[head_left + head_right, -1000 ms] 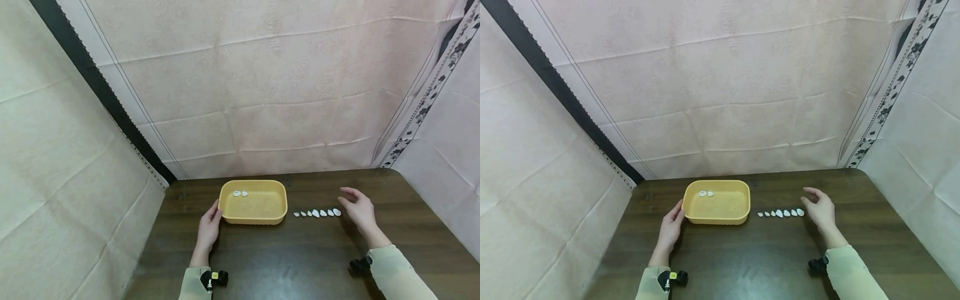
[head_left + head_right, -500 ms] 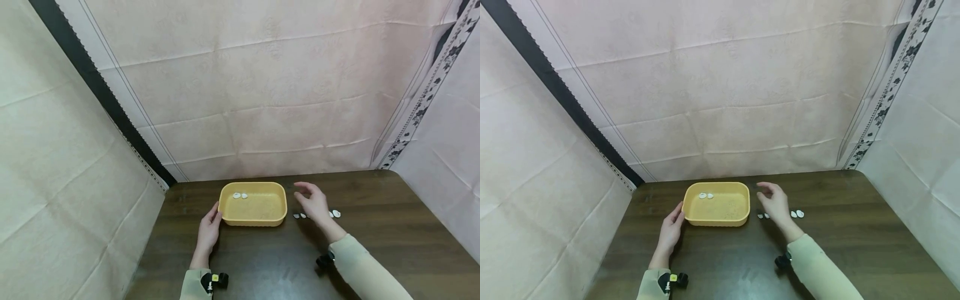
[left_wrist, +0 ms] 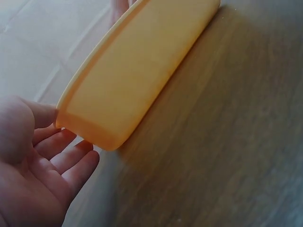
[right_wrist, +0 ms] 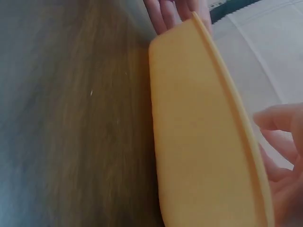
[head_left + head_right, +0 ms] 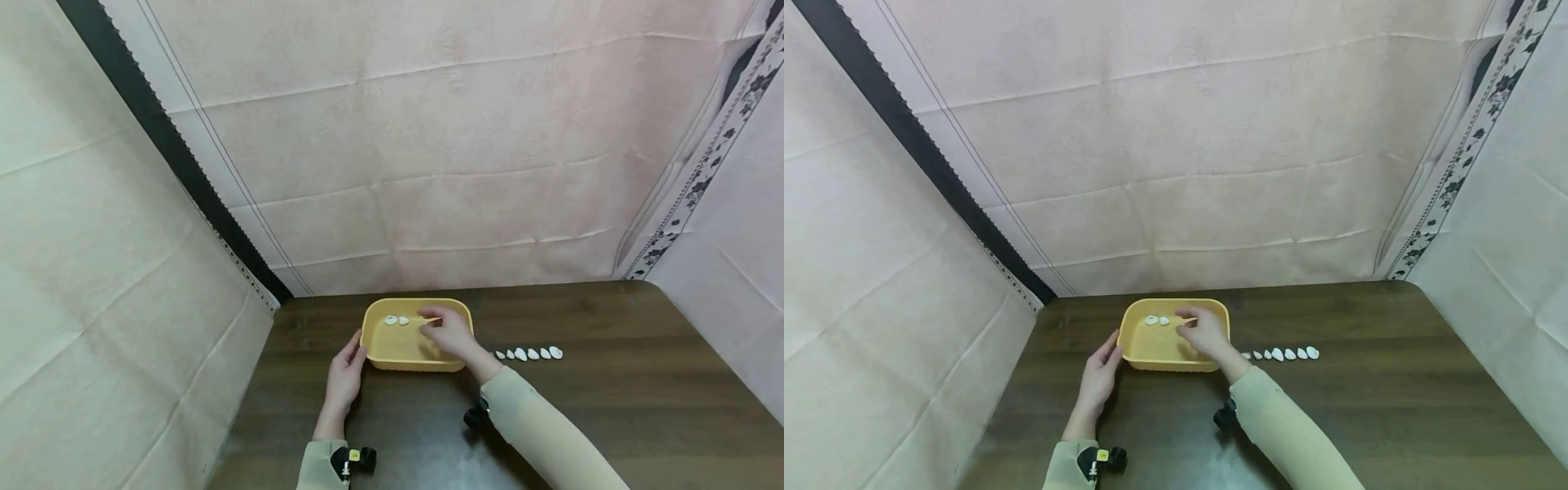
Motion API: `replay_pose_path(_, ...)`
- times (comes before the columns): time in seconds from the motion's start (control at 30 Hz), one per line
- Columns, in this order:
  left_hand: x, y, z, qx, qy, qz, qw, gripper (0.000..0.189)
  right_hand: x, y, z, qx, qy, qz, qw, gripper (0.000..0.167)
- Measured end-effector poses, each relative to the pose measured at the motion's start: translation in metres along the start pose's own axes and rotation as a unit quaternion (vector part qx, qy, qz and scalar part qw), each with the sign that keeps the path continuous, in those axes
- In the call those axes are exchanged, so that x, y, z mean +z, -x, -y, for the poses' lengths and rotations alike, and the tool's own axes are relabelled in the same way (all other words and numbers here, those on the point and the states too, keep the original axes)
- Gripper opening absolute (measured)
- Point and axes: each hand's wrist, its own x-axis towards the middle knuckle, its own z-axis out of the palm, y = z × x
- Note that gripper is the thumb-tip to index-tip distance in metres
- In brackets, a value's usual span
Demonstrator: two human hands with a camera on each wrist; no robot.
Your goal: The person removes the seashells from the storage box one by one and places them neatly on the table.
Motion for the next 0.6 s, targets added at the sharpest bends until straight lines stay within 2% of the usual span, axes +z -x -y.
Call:
replay_pose_path(0.1, -0.001, 0.001, 0.000, -0.003, -0.008, -0.004, 1.0000, 0.048, 0.011, -0.010, 0.002, 0.027, -0.001, 0.030, 0.9992, 0.037)
replay_pose_path(0.23, 0.000, 0.000, 0.000, -0.003, -0.013, -0.003, 0.9999, 0.049, 0.023, -0.021, -0.004, 0.053, -0.008, 0.032, 0.9980, 0.038)
replay_pose_path(0.3, 0.000, -0.001, -0.001, -0.003, -0.010, -0.003, 0.9999, 0.049, 0.029, -0.026, -0.007, 0.054, -0.007, 0.031, 0.9980, 0.039)
replay_pose_path(0.6, 0.001, -0.003, -0.001, 0.005, -0.007, -0.002, 1.0000, 0.048, 0.050, -0.043, -0.017, 0.044, 0.058, 0.019, 0.9971, 0.041)
